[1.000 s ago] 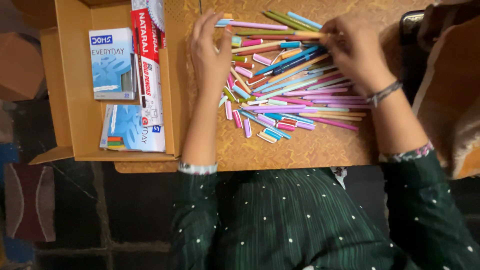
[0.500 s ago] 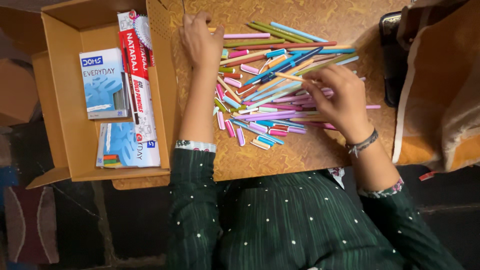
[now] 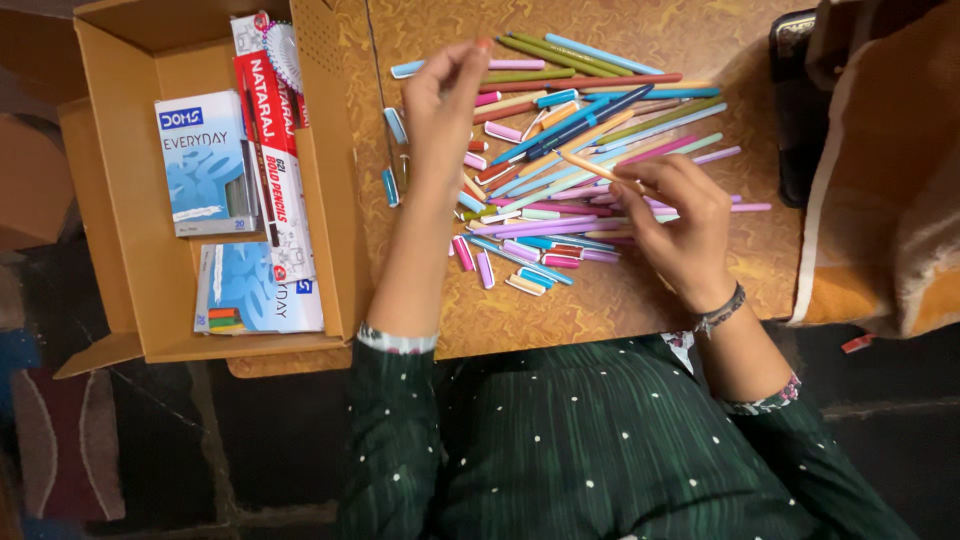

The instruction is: The person organizes a variety of stationery items on a desk by putting pencils back into their box, sorting scattered pens and pencils, and arranging boxes of school supplies.

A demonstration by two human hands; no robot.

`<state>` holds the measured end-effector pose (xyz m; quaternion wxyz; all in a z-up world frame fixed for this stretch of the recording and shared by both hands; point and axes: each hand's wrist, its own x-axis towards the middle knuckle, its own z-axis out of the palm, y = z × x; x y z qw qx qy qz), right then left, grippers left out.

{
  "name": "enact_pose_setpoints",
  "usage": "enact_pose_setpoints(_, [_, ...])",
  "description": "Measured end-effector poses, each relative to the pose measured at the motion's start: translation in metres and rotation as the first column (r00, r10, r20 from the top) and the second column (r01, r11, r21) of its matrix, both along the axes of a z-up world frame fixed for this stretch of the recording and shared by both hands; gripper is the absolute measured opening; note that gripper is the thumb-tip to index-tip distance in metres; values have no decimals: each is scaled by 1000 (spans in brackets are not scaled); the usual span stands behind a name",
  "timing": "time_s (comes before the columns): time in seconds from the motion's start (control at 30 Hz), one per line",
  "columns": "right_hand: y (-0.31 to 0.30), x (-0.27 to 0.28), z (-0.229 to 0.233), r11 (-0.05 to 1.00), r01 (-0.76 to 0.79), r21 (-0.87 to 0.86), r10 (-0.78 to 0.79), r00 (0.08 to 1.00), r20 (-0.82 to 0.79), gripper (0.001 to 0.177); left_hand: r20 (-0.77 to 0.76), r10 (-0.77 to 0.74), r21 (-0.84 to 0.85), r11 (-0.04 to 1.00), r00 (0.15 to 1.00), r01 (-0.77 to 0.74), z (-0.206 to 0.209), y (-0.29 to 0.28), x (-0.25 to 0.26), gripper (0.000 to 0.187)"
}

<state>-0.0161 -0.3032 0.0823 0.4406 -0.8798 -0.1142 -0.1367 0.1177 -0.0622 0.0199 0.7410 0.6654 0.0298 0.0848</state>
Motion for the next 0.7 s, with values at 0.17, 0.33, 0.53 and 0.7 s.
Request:
enact_pose_setpoints(0.17, [2,-1,1,1000,-12,28,12,1000,15,18,-137,-257,-352,915,957,196,1,-2,-54,27])
enact_pose_setpoints(0.33, [4,-1,8,998,-9,-61,16,993,116,18,-151,-295,-206,943,944,261,-8,-1,-90,19])
enact_pose_setpoints(0.53, [8,0,13,980,-89,-179,118,980,158,25,-76,-251,-223,947,965,229,-5,2,-113,23])
enact_pose_setpoints(0.7, [13,-1,13,966,-102,-239,147,973,178,24,-70,-259,-204,949,963,241,6,4,-123,22])
